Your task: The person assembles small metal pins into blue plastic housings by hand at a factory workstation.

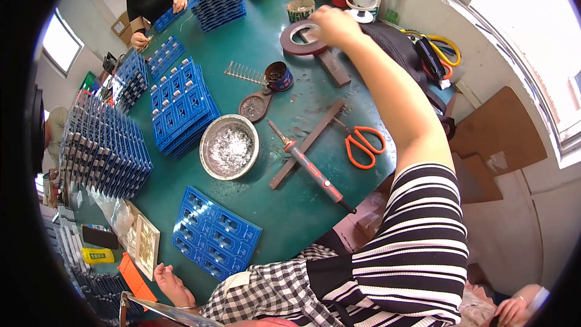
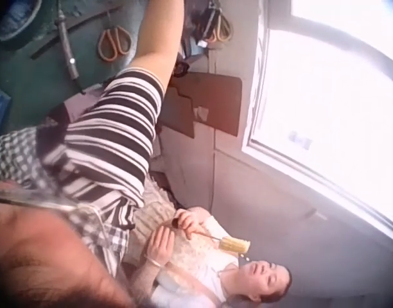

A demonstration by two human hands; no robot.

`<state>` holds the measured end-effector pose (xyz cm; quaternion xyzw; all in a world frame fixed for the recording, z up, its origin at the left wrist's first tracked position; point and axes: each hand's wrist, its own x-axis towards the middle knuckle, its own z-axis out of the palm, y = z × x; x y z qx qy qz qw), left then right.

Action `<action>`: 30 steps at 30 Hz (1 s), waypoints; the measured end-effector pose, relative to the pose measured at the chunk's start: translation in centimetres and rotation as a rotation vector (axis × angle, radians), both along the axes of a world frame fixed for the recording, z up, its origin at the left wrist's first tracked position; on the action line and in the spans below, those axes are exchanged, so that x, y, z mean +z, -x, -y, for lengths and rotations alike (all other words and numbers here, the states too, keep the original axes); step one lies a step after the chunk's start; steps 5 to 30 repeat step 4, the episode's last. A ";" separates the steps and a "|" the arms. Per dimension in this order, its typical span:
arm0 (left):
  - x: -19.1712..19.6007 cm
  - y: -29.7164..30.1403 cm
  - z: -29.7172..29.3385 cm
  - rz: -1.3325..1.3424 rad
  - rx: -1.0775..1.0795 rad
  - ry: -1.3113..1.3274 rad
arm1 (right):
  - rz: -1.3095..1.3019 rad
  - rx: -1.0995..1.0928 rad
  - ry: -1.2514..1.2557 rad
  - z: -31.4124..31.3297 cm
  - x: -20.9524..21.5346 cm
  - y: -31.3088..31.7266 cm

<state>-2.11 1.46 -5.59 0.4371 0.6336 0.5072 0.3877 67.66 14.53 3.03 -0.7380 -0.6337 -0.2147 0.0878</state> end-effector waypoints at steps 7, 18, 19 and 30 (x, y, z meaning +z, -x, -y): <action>-0.5 0.1 0.3 0.055 0.011 -0.005 | -0.166 -0.464 0.064 -0.7 3.5 -3.3; -0.5 0.1 0.3 0.055 0.011 -0.005 | -0.166 -0.464 0.064 -0.7 3.5 -3.3; -0.5 0.1 0.3 0.055 0.011 -0.005 | -0.166 -0.464 0.064 -0.7 3.5 -3.3; -0.5 0.1 0.3 0.055 0.011 -0.005 | -0.166 -0.464 0.064 -0.7 3.5 -3.3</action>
